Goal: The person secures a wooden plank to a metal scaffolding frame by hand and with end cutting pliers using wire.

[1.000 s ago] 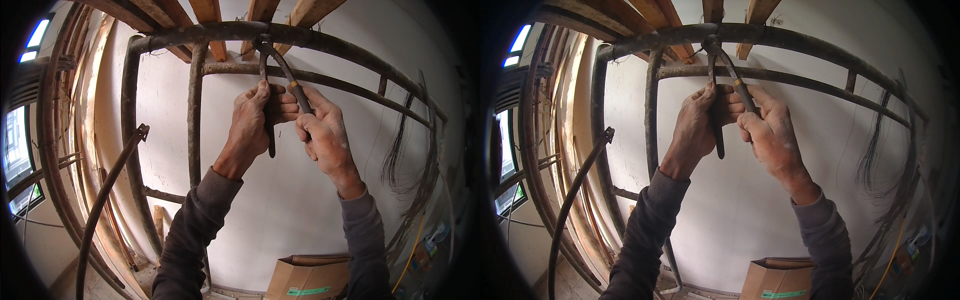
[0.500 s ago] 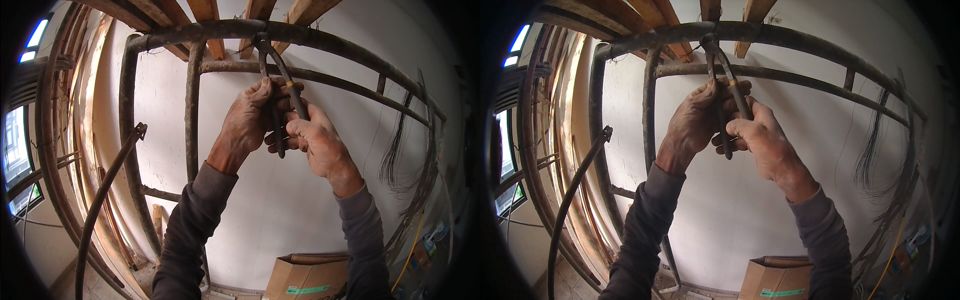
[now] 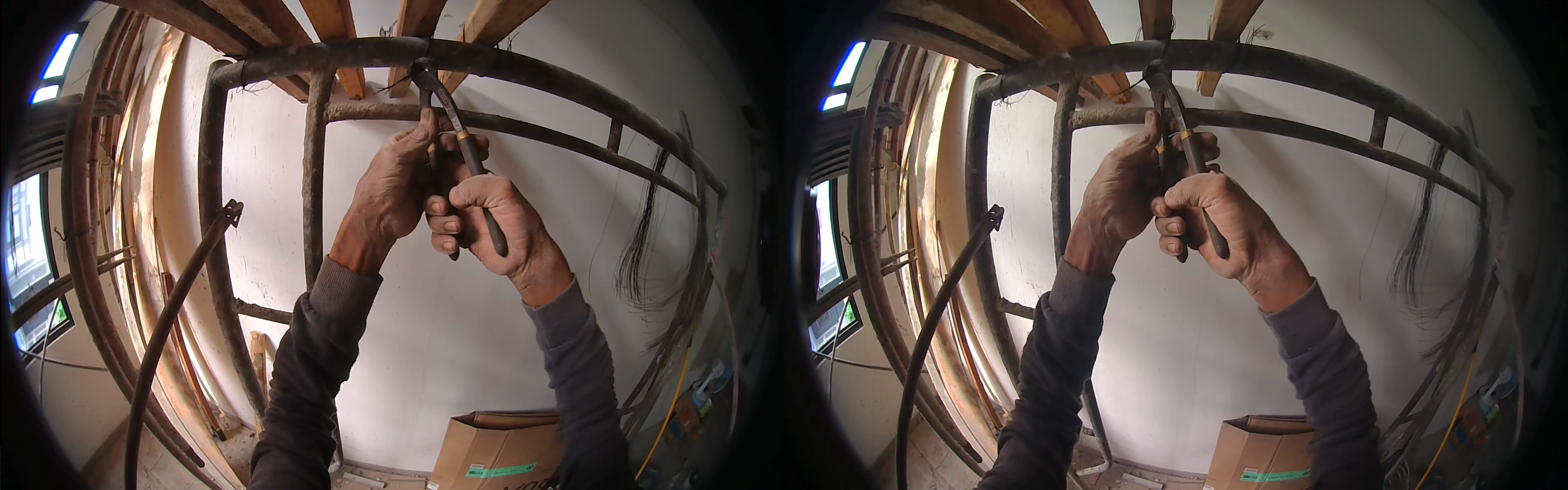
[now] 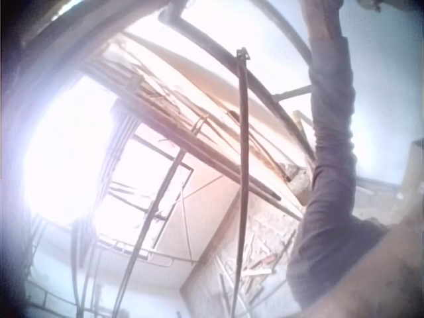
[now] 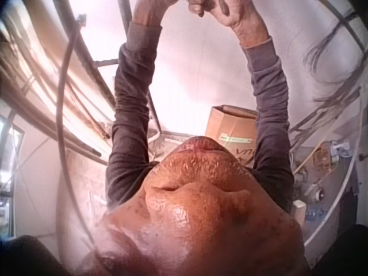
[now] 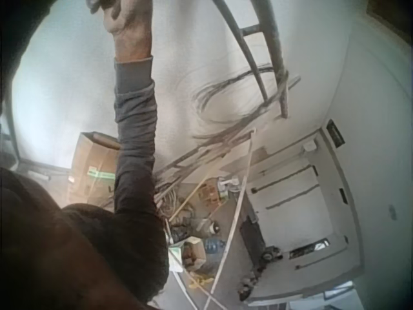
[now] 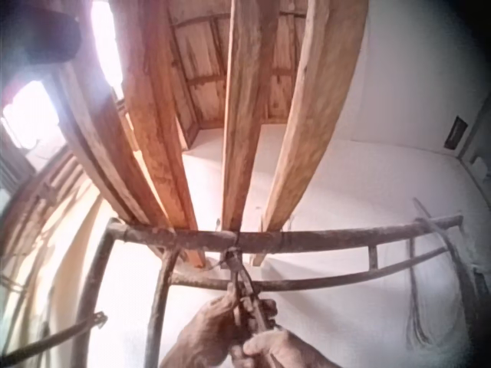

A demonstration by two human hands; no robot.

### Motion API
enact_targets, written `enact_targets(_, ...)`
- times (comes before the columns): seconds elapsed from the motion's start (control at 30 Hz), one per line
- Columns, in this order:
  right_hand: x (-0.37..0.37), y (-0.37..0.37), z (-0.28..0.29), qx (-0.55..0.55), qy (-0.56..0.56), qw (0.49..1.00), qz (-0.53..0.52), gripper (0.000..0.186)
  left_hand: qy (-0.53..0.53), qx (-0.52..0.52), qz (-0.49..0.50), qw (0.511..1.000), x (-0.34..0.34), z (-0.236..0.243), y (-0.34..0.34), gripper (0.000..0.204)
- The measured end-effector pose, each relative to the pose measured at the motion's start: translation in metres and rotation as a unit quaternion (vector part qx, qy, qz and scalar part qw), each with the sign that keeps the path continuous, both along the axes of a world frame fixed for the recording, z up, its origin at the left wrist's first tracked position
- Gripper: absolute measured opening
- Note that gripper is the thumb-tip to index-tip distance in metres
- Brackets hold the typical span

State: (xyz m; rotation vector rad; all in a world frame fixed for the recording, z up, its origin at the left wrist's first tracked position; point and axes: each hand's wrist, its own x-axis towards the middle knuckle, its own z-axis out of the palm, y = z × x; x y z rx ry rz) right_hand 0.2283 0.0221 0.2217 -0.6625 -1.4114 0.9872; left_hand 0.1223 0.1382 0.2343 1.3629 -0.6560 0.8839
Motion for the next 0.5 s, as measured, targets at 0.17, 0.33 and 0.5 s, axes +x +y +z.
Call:
enact_targets(0.17,-0.004,0.009,-0.007,0.032,-0.070,0.995,-0.065,0.006,0.008,0.048,0.155,0.987,-0.007,0.012,-0.013,0.060)
enact_targets(0.33,-0.016,0.009,-0.014,0.056,-0.049,0.993,-0.090,0.011,0.048,0.077,0.286,0.954,-0.011,0.018,-0.023,0.048)
enact_targets(0.5,-0.024,0.012,-0.017,0.068,-0.033,0.992,-0.102,0.010,0.016,0.055,0.342,0.938,-0.009,0.012,-0.033,0.032)
